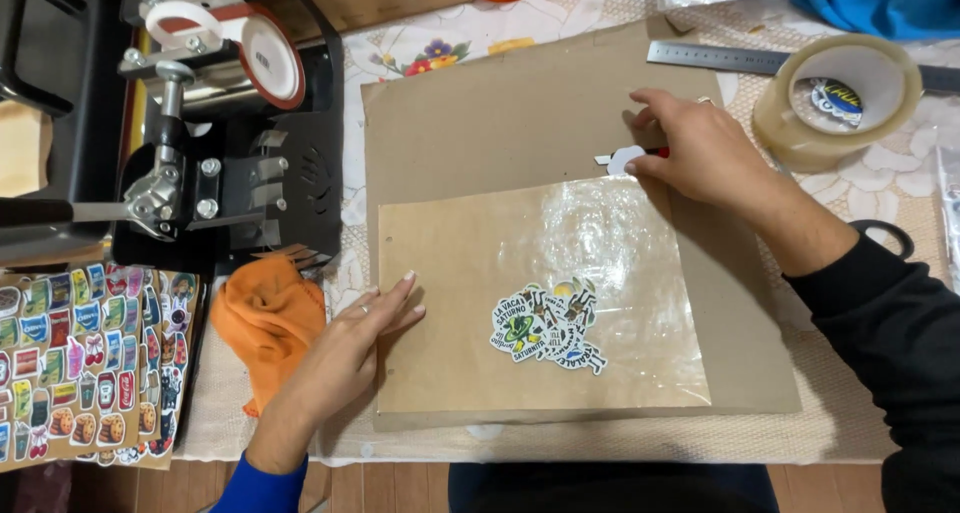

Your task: The person is cutting tape and peeling stickers to arrange them on a clear plastic board for a printing or display project.

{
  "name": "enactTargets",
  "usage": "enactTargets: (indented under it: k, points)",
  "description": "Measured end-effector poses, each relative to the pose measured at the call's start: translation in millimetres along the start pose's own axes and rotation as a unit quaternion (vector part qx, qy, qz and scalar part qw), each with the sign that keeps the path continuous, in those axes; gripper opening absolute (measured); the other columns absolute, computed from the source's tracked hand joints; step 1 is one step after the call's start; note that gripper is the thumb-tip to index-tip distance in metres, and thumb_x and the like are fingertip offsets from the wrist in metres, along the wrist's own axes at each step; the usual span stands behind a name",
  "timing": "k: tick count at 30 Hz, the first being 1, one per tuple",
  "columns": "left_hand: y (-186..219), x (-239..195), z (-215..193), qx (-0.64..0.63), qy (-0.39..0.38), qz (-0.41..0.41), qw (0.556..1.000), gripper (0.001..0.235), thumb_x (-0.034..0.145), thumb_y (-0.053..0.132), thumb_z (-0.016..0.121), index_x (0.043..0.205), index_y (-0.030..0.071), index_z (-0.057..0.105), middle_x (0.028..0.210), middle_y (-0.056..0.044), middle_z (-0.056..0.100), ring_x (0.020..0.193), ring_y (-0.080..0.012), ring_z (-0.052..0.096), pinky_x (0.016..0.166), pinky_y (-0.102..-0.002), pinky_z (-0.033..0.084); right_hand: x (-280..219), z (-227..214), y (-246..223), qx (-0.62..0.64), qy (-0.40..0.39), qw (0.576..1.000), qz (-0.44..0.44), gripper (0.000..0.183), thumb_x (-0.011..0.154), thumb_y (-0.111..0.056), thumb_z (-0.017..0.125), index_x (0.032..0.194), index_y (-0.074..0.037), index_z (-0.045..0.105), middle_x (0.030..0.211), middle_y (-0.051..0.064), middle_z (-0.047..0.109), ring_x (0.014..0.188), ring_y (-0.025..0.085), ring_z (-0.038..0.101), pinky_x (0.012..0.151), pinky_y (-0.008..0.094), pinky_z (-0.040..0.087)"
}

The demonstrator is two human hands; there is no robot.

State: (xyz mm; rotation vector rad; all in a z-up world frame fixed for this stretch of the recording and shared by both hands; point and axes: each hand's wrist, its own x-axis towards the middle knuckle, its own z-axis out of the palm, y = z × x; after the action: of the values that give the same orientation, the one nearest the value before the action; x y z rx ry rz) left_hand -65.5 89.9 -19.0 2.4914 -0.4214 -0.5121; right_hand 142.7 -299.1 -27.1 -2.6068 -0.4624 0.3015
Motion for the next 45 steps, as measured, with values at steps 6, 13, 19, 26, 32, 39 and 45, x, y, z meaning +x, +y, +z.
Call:
enactTargets:
  k: [6, 13, 19, 26, 32, 39, 45]
  points:
    - [55.0, -2.5, -6.8, -0.016, -0.023, -0.103, 0.994, 0.084, 0.096, 0.042, 0.049, 0.159, 0.012, 0.003, 0.158, -0.005, 0.041, 0.151, -0.0297, 0.022, 0.120, -0.050, 0.016, 2.4, 12.2, 11.2, 0.061, 0.013, 0.998, -0.024, 0.075, 0.081, -0.013, 0.081, 0.149, -0.010, 0.048, 0.098, 0.007, 0.072, 0.091, 0.028, 0.066, 0.085, 0.042, 0.048]
    - [29.6, 16.1, 36.3, 0.043, -0.021, 0.049, 0.998, 0.103, 0.087, 0.039, 0.077, 0.157, 0.000, 0.013, 0.161, -0.025, 0.026, 0.151, -0.0375, 0.020, 0.122, -0.050, 0.009, -64.5, 31.2, -25.3, 0.058, 0.270, 0.906, -0.320, 0.037, 0.094, 0.001, 0.081, 0.125, -0.002, 0.060, 0.097, 0.007, 0.074, 0.082, 0.021, 0.066, 0.074, 0.037, 0.052]
    - [25.6, 40.7, 35.4, 0.065, -0.007, 0.051, 0.997, 0.111, 0.086, 0.038, 0.078, 0.157, 0.001, 0.002, 0.161, -0.022, 0.029, 0.148, -0.0429, 0.025, 0.120, -0.053, 0.015, -88.9, 35.7, -11.2, 0.104, 0.108, 0.982, -0.113, 0.041, 0.091, -0.023, 0.068, 0.129, -0.007, 0.061, 0.127, 0.013, 0.065, 0.104, 0.030, 0.067, 0.089, 0.041, 0.054]
    - [76.0, 82.3, 11.5, -0.065, 0.180, 0.157, 0.969, 0.066, 0.101, 0.018, 0.063, 0.155, 0.011, 0.027, 0.131, -0.015, 0.067, 0.122, -0.0305, 0.064, 0.105, -0.046, 0.049, -76.5, 45.6, -6.9, 0.307, 0.127, 0.930, -0.156, 0.018, 0.100, 0.002, 0.066, 0.116, -0.005, 0.072, 0.100, 0.009, 0.072, 0.090, 0.015, 0.065, 0.083, 0.024, 0.056]
    - [33.9, 125.4, 44.1, -0.104, 0.219, 0.156, 0.958, 0.062, 0.098, 0.003, 0.058, 0.154, 0.015, 0.032, 0.120, -0.014, 0.072, 0.105, -0.0231, 0.075, 0.099, -0.038, 0.057, -79.4, 49.4, -6.2, 0.385, 0.150, 0.904, -0.109, 0.054, 0.098, 0.010, 0.061, 0.149, 0.001, 0.047, 0.109, 0.019, 0.068, 0.099, 0.023, 0.067, 0.101, 0.037, 0.059]
    - [49.4, 113.4, 43.1, 0.003, 0.114, 0.177, 0.978, 0.119, 0.073, 0.065, 0.080, 0.158, 0.012, 0.016, 0.118, -0.016, 0.073, 0.103, -0.0335, 0.069, 0.091, -0.048, 0.048, -79.3, 33.6, 43.6, -0.012, 0.242, 0.961, -0.134, 0.021, 0.103, -0.005, 0.085, 0.116, 0.008, 0.077, 0.126, 0.028, 0.069, 0.118, 0.037, 0.062, 0.103, 0.049, 0.053]
    - [55.4, 115.1, 55.8, 0.096, 0.075, 0.158, 0.980, 0.122, 0.072, 0.044, 0.093, 0.157, 0.002, 0.017, 0.113, -0.017, 0.064, 0.098, -0.0328, 0.058, 0.085, -0.044, 0.045, -83.3, 46.5, 61.0, -0.230, 0.309, 0.917, -0.108, 0.011, 0.117, -0.009, 0.084, 0.128, -0.007, 0.083, 0.111, 0.004, 0.078, 0.099, 0.019, 0.073, 0.084, 0.029, 0.054]
